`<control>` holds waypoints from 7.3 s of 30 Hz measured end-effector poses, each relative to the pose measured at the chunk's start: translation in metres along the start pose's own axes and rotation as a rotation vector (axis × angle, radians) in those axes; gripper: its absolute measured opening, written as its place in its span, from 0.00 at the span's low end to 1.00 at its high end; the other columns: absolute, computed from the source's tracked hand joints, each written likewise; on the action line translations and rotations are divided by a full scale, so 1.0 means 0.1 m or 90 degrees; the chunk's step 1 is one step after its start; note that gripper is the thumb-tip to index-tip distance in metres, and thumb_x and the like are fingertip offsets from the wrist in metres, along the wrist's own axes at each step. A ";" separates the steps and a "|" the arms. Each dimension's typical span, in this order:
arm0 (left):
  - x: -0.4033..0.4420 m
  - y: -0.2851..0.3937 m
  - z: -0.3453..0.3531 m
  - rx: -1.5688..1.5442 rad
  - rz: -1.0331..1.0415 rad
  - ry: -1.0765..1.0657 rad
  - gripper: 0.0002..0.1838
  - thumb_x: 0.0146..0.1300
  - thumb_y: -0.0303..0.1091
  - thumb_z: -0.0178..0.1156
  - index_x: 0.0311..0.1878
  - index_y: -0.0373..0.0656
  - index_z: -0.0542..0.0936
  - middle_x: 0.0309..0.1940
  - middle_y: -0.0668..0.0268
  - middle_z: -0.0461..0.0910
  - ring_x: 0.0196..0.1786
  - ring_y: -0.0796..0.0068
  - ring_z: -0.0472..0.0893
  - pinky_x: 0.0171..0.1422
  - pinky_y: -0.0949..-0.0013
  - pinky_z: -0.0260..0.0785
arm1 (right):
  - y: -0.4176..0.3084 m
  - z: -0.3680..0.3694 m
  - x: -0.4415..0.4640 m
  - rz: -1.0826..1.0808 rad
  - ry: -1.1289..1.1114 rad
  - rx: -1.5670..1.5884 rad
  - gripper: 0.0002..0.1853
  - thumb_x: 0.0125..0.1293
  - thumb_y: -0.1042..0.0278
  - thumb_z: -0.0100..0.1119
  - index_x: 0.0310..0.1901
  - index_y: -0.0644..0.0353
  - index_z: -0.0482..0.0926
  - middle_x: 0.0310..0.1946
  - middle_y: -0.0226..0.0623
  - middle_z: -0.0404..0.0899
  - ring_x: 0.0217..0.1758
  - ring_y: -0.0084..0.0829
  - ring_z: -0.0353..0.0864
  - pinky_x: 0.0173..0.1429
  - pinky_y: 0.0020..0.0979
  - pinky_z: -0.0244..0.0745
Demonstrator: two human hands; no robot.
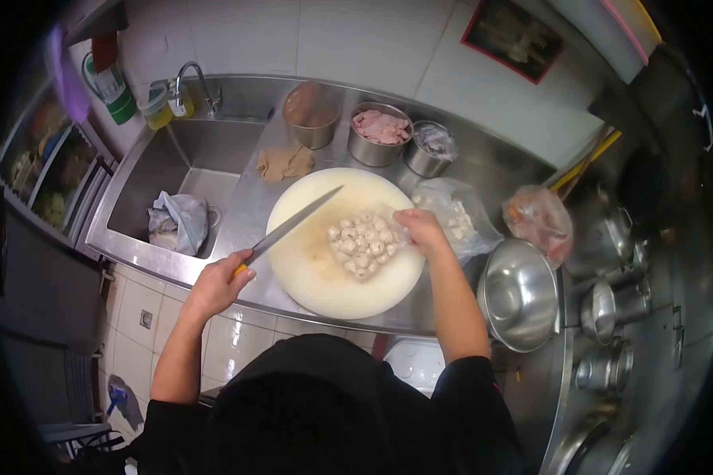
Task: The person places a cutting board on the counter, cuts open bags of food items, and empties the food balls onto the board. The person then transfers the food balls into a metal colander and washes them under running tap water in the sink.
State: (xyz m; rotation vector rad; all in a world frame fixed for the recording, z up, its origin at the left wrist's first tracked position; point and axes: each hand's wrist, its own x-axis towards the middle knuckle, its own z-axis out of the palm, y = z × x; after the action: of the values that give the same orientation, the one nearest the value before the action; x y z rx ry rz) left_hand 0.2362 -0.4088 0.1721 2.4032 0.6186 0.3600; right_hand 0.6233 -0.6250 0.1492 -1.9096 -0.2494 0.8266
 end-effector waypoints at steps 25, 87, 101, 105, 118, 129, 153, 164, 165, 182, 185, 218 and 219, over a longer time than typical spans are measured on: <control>0.28 0.71 -0.22 0.173 0.205 -0.031 0.18 0.69 0.49 0.57 0.56 0.52 0.75 0.31 0.55 0.79 0.34 0.51 0.82 0.37 0.53 0.74 | -0.80 0.71 -1.06 -0.549 0.153 -0.371 0.11 0.66 0.63 0.65 0.38 0.64 0.82 0.21 0.32 0.77 0.25 0.22 0.72 0.33 0.28 0.70; 1.44 1.25 1.40 -0.711 -0.068 0.010 0.29 0.79 0.53 0.41 0.45 0.34 0.80 0.49 0.55 0.81 0.52 0.64 0.79 0.62 0.62 0.69 | 0.87 0.69 -1.16 -0.551 0.171 -0.237 0.68 0.45 0.48 0.79 0.78 0.60 0.39 0.76 0.63 0.34 0.77 0.68 0.42 0.77 0.57 0.50; 1.23 1.08 1.36 -0.525 0.054 0.019 0.32 0.78 0.56 0.41 0.53 0.33 0.80 0.64 0.52 0.73 0.68 0.59 0.69 0.74 0.59 0.55 | 0.90 0.76 -0.97 -0.520 0.203 -0.328 0.48 0.58 0.70 0.64 0.75 0.69 0.47 0.71 0.61 0.55 0.67 0.58 0.64 0.71 0.48 0.60; 1.17 1.18 1.26 -0.461 0.076 0.014 0.30 0.78 0.55 0.43 0.56 0.33 0.79 0.62 0.53 0.75 0.67 0.62 0.70 0.73 0.60 0.57 | 0.89 0.77 -0.98 -0.531 0.210 -0.332 0.46 0.58 0.69 0.63 0.75 0.69 0.49 0.70 0.60 0.56 0.66 0.57 0.65 0.71 0.47 0.61; 1.12 1.23 1.14 -0.360 0.123 0.020 0.24 0.76 0.47 0.53 0.56 0.33 0.80 0.60 0.54 0.76 0.61 0.63 0.76 0.66 0.63 0.66 | 0.83 0.79 -1.02 -0.503 0.184 -0.352 0.50 0.56 0.60 0.70 0.74 0.67 0.51 0.70 0.59 0.56 0.68 0.56 0.63 0.72 0.48 0.59; 1.13 1.25 1.11 -0.314 0.132 0.013 0.19 0.73 0.45 0.56 0.53 0.37 0.82 0.61 0.52 0.76 0.64 0.60 0.74 0.68 0.61 0.64 | 0.81 0.79 -1.05 -0.497 0.182 -0.342 0.50 0.56 0.59 0.70 0.74 0.67 0.51 0.70 0.59 0.55 0.68 0.57 0.62 0.72 0.49 0.59; 1.40 0.99 1.32 -0.721 -0.082 -0.076 0.27 0.77 0.47 0.47 0.68 0.35 0.67 0.64 0.49 0.73 0.63 0.54 0.76 0.64 0.56 0.72 | 0.58 0.39 -0.80 -0.551 0.293 -0.127 0.31 0.55 0.77 0.63 0.63 0.63 0.70 0.55 0.53 0.76 0.59 0.50 0.75 0.64 0.43 0.71; 1.33 0.91 1.25 -0.250 0.024 0.147 0.39 0.68 0.43 0.62 0.75 0.39 0.56 0.66 0.48 0.70 0.64 0.49 0.75 0.63 0.52 0.72 | 0.04 0.51 -0.23 -0.690 0.251 -0.303 0.19 0.55 0.66 0.72 0.49 0.59 0.83 0.42 0.39 0.84 0.47 0.46 0.79 0.53 0.40 0.74; 1.33 0.88 1.27 -0.070 0.196 0.250 0.40 0.66 0.41 0.64 0.76 0.41 0.56 0.65 0.47 0.71 0.63 0.48 0.76 0.64 0.53 0.71 | 0.03 0.50 -0.19 -0.675 0.171 -0.291 0.20 0.55 0.66 0.72 0.50 0.59 0.83 0.45 0.41 0.83 0.50 0.47 0.78 0.55 0.40 0.74; 1.78 1.12 1.10 -0.204 0.124 0.077 0.11 0.69 0.38 0.59 0.42 0.39 0.77 0.35 0.53 0.82 0.40 0.55 0.82 0.47 0.59 0.72 | 0.01 0.06 -0.28 -0.462 0.241 -0.099 0.12 0.63 0.67 0.67 0.45 0.63 0.86 0.38 0.34 0.83 0.36 0.25 0.78 0.44 0.27 0.74; 1.87 1.13 0.99 -0.096 0.201 0.065 0.10 0.70 0.37 0.58 0.41 0.39 0.77 0.35 0.52 0.80 0.40 0.52 0.81 0.46 0.58 0.71 | -0.09 0.10 -0.39 -0.461 0.222 -0.035 0.09 0.64 0.69 0.66 0.43 0.63 0.86 0.39 0.33 0.83 0.38 0.22 0.78 0.44 0.25 0.74; 1.90 1.51 0.67 -0.083 0.298 0.062 0.11 0.72 0.37 0.57 0.37 0.40 0.72 0.28 0.49 0.77 0.34 0.43 0.76 0.37 0.52 0.68 | 0.58 0.73 -0.42 -0.500 0.200 0.023 0.65 0.43 0.55 0.83 0.74 0.69 0.45 0.68 0.52 0.62 0.71 0.44 0.64 0.76 0.40 0.58; 1.94 1.50 0.66 -0.089 0.326 0.081 0.11 0.71 0.38 0.56 0.37 0.41 0.72 0.28 0.50 0.77 0.34 0.43 0.77 0.38 0.51 0.68 | 0.54 0.74 -0.39 -0.495 0.206 0.015 0.65 0.43 0.54 0.83 0.74 0.69 0.45 0.68 0.52 0.62 0.72 0.45 0.64 0.76 0.40 0.58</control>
State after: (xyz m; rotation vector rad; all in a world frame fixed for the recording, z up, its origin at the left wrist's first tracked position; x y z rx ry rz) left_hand 0.4786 -0.4473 0.2358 2.3890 0.0154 0.7467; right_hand 0.5369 -0.6175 0.1002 -1.6844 -0.7146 0.0022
